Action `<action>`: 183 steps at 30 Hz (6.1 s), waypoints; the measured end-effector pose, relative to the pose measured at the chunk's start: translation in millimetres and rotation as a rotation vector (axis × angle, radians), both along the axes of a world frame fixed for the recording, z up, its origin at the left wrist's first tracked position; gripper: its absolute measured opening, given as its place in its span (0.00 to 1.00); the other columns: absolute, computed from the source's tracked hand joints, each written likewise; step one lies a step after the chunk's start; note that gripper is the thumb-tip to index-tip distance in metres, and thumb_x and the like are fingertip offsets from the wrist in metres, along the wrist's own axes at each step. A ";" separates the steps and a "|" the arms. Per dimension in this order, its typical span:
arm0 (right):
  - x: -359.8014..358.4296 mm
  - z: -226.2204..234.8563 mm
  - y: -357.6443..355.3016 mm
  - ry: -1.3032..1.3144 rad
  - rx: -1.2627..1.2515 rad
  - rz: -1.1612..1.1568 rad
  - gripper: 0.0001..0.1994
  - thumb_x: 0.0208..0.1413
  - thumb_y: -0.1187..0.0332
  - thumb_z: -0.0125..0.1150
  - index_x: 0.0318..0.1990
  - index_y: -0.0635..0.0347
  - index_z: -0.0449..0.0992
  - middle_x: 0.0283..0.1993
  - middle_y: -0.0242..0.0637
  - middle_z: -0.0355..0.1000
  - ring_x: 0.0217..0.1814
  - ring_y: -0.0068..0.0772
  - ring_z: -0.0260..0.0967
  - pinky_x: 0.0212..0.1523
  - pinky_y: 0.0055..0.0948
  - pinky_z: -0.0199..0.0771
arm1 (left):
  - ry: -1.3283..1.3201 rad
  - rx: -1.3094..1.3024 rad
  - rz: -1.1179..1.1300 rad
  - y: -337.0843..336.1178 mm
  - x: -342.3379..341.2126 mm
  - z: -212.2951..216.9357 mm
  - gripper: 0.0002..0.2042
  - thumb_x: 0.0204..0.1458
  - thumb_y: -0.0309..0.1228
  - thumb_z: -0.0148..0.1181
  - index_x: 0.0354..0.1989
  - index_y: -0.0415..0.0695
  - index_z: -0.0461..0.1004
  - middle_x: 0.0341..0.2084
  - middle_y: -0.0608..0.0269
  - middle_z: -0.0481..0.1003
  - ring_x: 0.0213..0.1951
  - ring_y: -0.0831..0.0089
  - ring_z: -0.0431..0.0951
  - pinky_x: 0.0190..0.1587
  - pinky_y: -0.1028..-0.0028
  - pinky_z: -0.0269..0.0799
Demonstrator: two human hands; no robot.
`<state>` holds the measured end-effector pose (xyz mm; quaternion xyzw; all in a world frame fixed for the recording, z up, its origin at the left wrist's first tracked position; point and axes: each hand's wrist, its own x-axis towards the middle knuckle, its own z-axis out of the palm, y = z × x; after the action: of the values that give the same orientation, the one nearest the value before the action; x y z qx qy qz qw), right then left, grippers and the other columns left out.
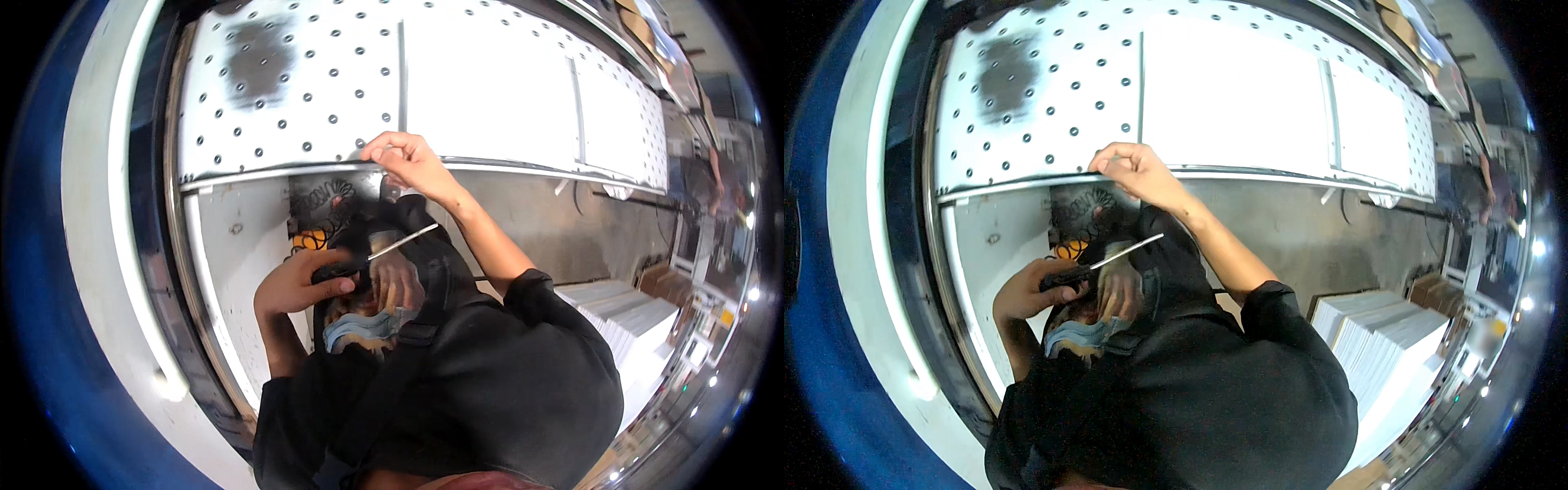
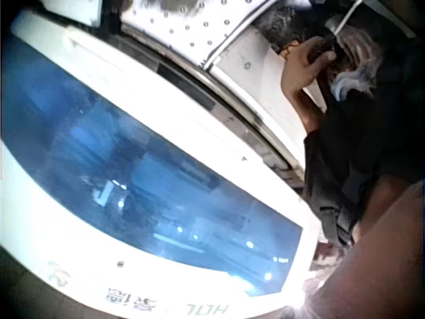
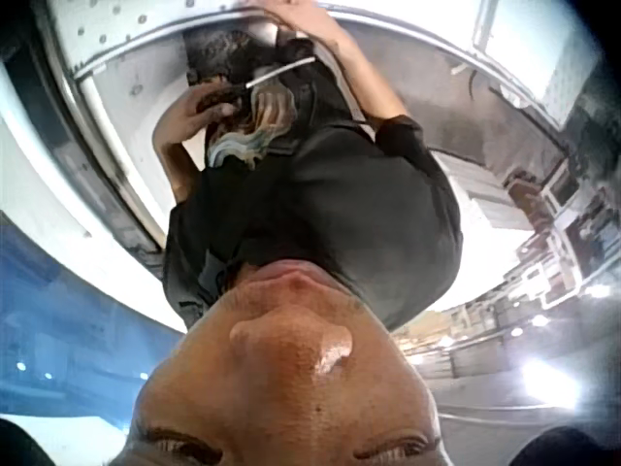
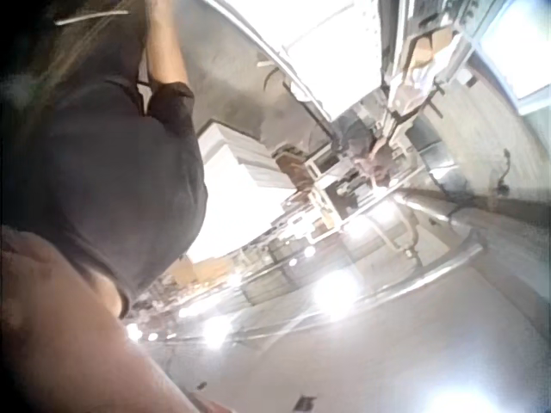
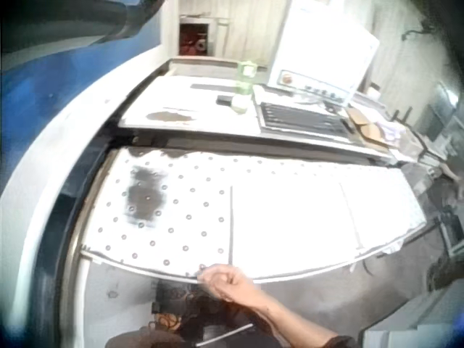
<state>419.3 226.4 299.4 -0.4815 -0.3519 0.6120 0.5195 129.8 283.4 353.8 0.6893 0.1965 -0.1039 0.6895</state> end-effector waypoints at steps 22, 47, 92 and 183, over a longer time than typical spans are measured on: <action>-11.0 29.8 -13.4 -0.762 0.464 -0.346 0.45 0.55 0.59 0.67 0.72 0.73 0.47 0.63 0.52 0.58 0.61 0.46 0.61 0.64 0.43 0.64 | -0.488 0.792 0.546 -1.4 167.3 10.8 0.32 0.63 0.47 0.56 0.69 0.39 0.59 0.68 0.40 0.53 0.71 0.42 0.49 0.71 0.45 0.42; 36.9 48.6 -14.1 -0.156 -0.252 0.083 0.18 0.63 0.67 0.61 0.58 0.65 0.73 0.26 0.26 0.67 0.22 0.15 0.62 0.23 0.17 0.64 | 0.280 1.554 0.804 255.0 112.9 -157.0 0.28 0.66 0.49 0.47 0.70 0.48 0.67 0.69 0.38 0.60 0.71 0.40 0.56 0.72 0.42 0.45; 72.5 -31.4 92.0 -0.633 0.099 -0.555 0.13 0.68 0.64 0.55 0.44 0.64 0.81 0.30 0.36 0.79 0.32 0.21 0.74 0.35 0.22 0.71 | 0.141 0.122 0.828 151.4 32.0 -13.6 0.23 0.66 0.46 0.55 0.57 0.38 0.74 0.15 0.68 0.71 0.15 0.76 0.72 0.18 0.74 0.70; 294.2 -43.6 -112.6 -1.718 -0.629 -0.945 0.31 0.63 0.53 0.53 0.71 0.57 0.64 0.75 0.53 0.58 0.77 0.65 0.49 0.75 0.60 0.44 | 0.148 0.968 0.654 61.2 121.3 -97.8 0.29 0.60 0.50 0.63 0.65 0.48 0.71 0.71 0.35 0.50 0.73 0.40 0.49 0.70 0.47 0.53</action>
<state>713.5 113.8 255.8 -0.9601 -0.2031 -0.1410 0.1305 251.2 344.6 256.0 0.8203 0.4714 0.1678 0.2769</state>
